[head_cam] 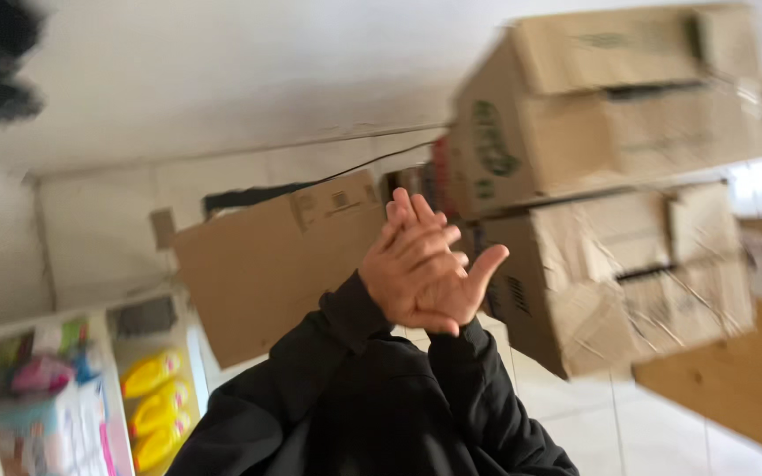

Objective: The person folds several cardboard boxes by hand and stacks them on top of each other.

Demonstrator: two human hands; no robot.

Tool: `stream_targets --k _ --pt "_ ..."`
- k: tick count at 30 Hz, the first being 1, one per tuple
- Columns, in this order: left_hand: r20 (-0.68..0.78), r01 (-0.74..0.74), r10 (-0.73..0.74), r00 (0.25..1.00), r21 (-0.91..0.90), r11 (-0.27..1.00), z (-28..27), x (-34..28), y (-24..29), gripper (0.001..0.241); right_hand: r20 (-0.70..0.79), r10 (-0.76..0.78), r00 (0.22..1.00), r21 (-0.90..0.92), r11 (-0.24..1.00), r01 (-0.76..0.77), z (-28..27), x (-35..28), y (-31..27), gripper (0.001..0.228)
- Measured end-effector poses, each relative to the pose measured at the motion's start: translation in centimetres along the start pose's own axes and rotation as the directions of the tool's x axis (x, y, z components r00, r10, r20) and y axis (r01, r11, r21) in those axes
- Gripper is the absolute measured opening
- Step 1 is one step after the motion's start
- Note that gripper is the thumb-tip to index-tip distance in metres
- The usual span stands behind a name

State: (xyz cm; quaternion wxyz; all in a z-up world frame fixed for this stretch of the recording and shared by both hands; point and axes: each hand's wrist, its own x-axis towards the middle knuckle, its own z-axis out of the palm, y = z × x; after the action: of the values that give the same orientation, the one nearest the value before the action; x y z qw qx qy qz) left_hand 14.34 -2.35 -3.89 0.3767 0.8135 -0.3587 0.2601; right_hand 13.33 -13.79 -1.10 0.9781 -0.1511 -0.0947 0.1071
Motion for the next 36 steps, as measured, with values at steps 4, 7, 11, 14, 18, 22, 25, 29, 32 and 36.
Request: stream_targets --k 4,7,11,14,18,22,25,29,32,36 --pt "-0.310 0.373 -0.343 0.887 0.042 0.927 0.6 -10.3 -7.3 0.082 -0.005 0.368 0.930 -0.087 0.926 -0.367 -10.0 -2.3 7.1 0.148" --pt "-0.228 0.736 -0.716 0.660 0.000 0.677 -3.1 -19.0 -10.3 0.060 -0.153 0.605 0.781 -0.426 0.673 -0.605 -13.4 -3.2 11.0 0.159" --pt "0.270 0.932 -0.962 0.033 0.339 0.127 2.3 -39.3 -14.8 0.079 -0.457 0.717 0.527 -0.554 0.234 -0.799 -18.5 -5.3 14.8 0.130" --pt "0.415 0.887 -0.901 -0.131 0.454 0.080 1.5 -41.6 -9.7 0.111 -0.600 0.681 0.419 -0.455 0.140 -0.879 -24.9 -9.8 16.6 0.123" --pt "0.444 0.800 -0.880 -0.168 0.583 0.141 4.8 -44.3 -6.7 0.151 -0.579 0.656 0.484 -0.485 0.200 -0.852 -25.4 -12.4 17.9 0.109" --pt "0.402 0.651 -0.911 0.090 0.669 0.359 7.2 -48.9 -6.6 0.108 -0.722 0.579 0.379 -0.374 0.135 -0.918 -27.7 -14.6 18.0 0.107" --pt "0.516 0.563 -0.855 0.039 0.696 0.446 6.3 -49.4 -7.3 0.137 -0.812 0.508 0.287 -0.275 0.101 -0.956 -31.9 -17.2 17.0 0.092" --pt "0.738 0.610 -0.669 -0.090 0.572 0.548 4.1 -48.3 -8.4 0.130 -0.857 0.482 0.185 -0.245 -0.063 -0.968 -30.9 -17.2 15.0 0.087" --pt "0.746 0.516 -0.651 0.139 0.507 0.691 4.1 -51.6 -9.1 0.097 -0.864 0.464 0.198 -0.208 0.029 -0.978 -41.9 -23.3 15.6 0.096" --pt "0.359 0.404 -0.646 0.673 0.553 0.728 1.6 -51.6 -9.1 0.033 -0.813 0.562 0.152 -0.364 -0.288 -0.886 -30.4 -18.5 12.5 0.111"
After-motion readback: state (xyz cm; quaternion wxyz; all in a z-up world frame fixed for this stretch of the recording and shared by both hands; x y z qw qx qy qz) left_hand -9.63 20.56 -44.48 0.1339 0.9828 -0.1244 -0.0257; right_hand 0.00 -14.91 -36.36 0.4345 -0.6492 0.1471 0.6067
